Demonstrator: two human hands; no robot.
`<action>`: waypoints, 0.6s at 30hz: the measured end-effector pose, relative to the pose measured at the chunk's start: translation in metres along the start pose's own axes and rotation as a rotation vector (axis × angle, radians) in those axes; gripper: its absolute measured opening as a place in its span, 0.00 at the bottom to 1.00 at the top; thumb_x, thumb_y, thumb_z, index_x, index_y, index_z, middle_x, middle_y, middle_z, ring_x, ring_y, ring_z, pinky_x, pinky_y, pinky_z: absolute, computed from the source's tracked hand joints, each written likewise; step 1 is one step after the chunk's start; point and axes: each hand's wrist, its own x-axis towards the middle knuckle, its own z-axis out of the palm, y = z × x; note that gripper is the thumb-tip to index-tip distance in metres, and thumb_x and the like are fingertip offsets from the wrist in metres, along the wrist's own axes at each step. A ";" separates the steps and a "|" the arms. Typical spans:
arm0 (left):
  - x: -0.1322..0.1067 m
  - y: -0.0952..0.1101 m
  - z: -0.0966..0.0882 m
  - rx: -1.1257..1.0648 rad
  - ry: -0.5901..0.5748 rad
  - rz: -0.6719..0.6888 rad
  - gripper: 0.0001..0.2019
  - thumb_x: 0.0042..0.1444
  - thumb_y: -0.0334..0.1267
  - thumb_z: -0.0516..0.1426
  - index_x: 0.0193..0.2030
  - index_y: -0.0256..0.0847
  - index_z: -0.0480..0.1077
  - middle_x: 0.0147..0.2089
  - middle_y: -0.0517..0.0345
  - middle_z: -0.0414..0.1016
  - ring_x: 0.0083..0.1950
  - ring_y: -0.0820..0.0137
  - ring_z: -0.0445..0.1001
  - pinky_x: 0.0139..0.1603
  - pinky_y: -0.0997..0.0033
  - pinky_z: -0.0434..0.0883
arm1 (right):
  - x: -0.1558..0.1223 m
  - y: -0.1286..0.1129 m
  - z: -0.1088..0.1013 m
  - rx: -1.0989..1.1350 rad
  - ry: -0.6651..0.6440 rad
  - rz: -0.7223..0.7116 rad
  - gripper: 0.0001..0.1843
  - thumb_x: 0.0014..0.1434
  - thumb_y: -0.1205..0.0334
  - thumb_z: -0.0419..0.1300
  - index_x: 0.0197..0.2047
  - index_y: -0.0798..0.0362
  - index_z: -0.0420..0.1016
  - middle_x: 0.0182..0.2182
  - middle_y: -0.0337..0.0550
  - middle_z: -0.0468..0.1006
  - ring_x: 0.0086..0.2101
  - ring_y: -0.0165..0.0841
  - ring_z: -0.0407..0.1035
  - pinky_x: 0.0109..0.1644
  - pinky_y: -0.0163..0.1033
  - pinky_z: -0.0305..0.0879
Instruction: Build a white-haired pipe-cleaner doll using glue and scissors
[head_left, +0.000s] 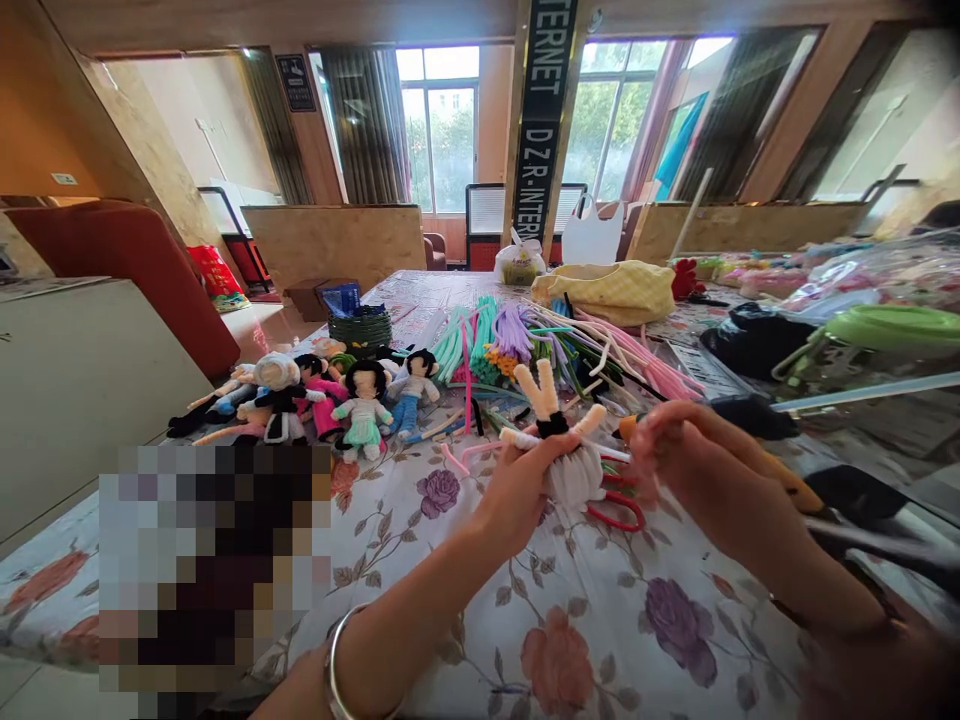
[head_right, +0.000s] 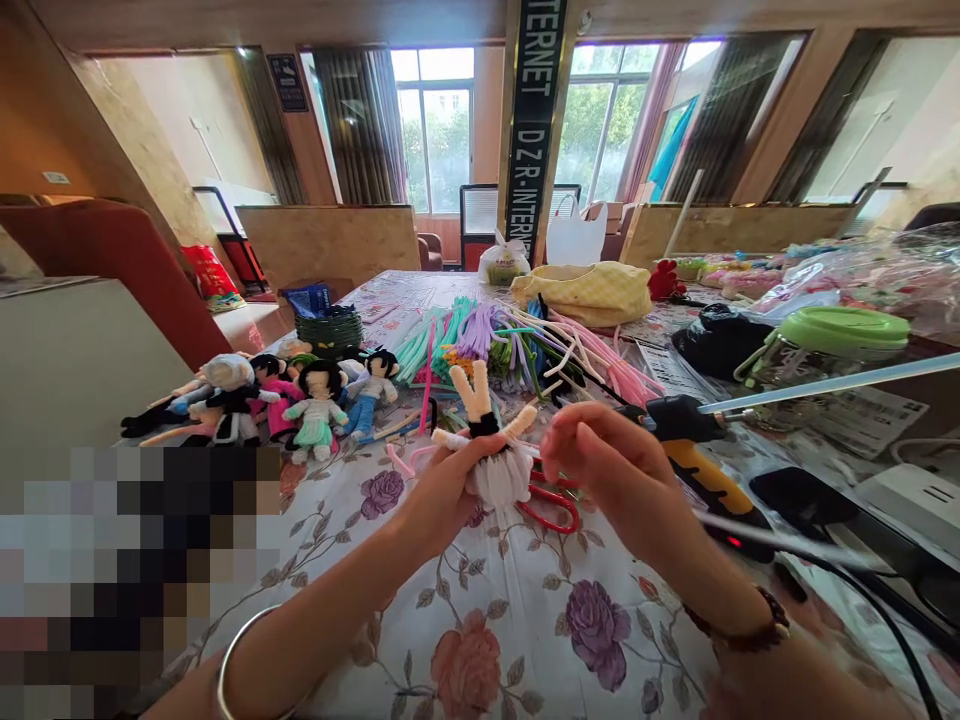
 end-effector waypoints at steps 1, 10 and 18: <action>0.000 -0.001 0.000 0.020 -0.029 -0.005 0.12 0.39 0.39 0.67 0.28 0.36 0.72 0.26 0.60 0.71 0.26 0.76 0.68 0.26 0.75 0.63 | 0.001 0.002 0.000 -0.119 0.096 -0.084 0.10 0.55 0.50 0.61 0.34 0.47 0.73 0.27 0.38 0.76 0.27 0.30 0.72 0.31 0.34 0.72; 0.000 -0.003 -0.004 0.071 -0.138 -0.029 0.19 0.42 0.52 0.65 0.32 0.37 0.73 0.26 0.61 0.69 0.25 0.77 0.64 0.26 0.76 0.61 | 0.005 0.019 0.000 -0.614 0.055 -0.170 0.06 0.53 0.56 0.64 0.33 0.49 0.77 0.34 0.39 0.79 0.28 0.28 0.73 0.33 0.34 0.74; 0.002 -0.002 -0.004 0.063 -0.147 -0.035 0.28 0.43 0.60 0.61 0.40 0.37 0.75 0.27 0.59 0.70 0.26 0.74 0.65 0.27 0.75 0.61 | 0.006 0.018 0.000 -0.525 -0.010 -0.027 0.08 0.55 0.56 0.61 0.33 0.51 0.77 0.33 0.40 0.79 0.27 0.28 0.71 0.30 0.31 0.74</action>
